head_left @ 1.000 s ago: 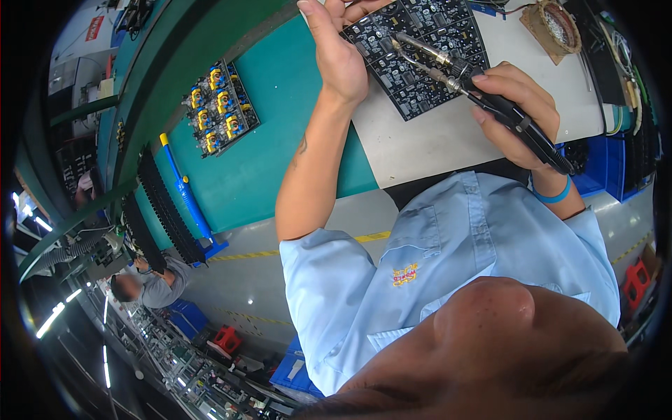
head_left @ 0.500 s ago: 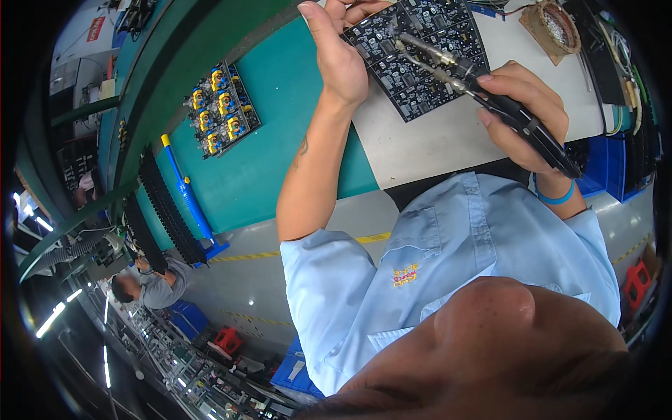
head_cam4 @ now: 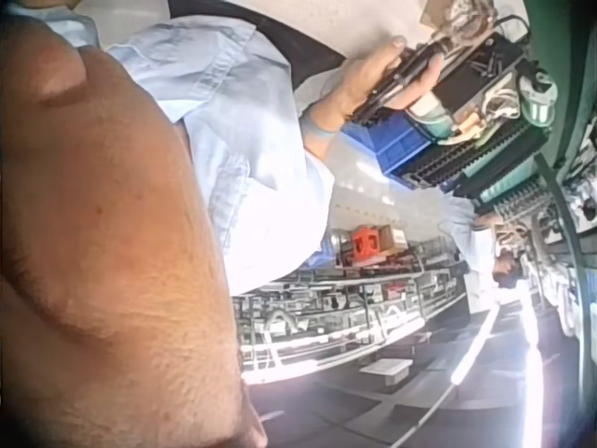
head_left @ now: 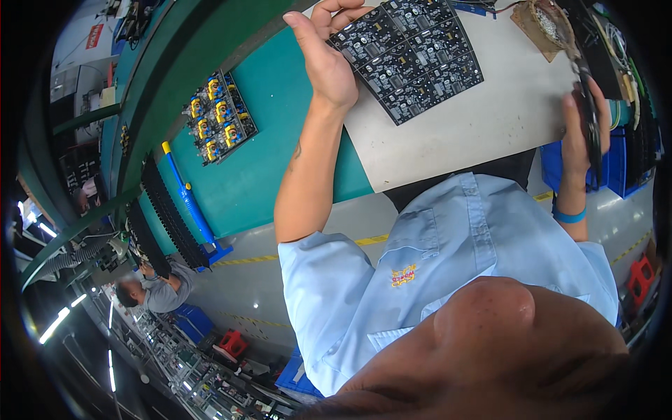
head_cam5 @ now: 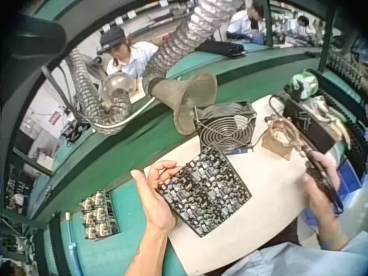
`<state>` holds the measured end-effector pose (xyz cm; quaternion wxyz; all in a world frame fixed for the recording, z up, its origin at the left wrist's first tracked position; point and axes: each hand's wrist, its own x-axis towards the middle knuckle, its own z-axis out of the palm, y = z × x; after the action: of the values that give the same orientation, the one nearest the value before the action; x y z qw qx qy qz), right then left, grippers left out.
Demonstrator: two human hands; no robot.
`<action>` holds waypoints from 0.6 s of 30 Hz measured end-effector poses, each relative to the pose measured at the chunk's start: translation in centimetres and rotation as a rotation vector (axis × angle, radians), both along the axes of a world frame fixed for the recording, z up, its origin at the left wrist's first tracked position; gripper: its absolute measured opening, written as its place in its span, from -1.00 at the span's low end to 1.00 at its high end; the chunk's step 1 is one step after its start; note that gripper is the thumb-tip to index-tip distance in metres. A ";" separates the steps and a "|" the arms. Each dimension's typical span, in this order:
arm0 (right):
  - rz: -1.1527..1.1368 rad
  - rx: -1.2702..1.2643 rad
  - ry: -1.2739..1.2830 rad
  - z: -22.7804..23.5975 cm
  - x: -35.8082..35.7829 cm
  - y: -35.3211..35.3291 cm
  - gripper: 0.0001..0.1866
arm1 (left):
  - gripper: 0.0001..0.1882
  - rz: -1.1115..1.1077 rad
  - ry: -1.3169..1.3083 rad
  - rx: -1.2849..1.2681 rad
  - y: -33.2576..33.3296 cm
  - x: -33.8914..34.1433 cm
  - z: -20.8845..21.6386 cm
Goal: The person is using a soldering iron to repair or assemble components on a printed circuit board at a manual workstation.
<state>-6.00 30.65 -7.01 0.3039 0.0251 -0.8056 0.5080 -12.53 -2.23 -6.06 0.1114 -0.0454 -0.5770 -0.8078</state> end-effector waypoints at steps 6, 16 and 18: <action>0.199 0.006 0.051 0.1 -0.3 -1.0 -0.53 | -0.09 0.000 0.003 0.014 0.2 0.0 0.1; 0.905 0.001 0.104 2.5 -1.5 -8.9 -0.53 | -0.06 -0.014 0.050 -0.032 -0.5 0.5 0.2; 0.903 0.020 0.117 2.4 -1.7 -9.3 -0.54 | -0.06 -0.029 0.047 -0.079 -0.6 0.6 0.3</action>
<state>-7.67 21.33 -4.60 0.0967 0.4054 -0.7003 0.5796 -11.94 -2.80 -5.73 0.1113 -0.0769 -0.6049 -0.7847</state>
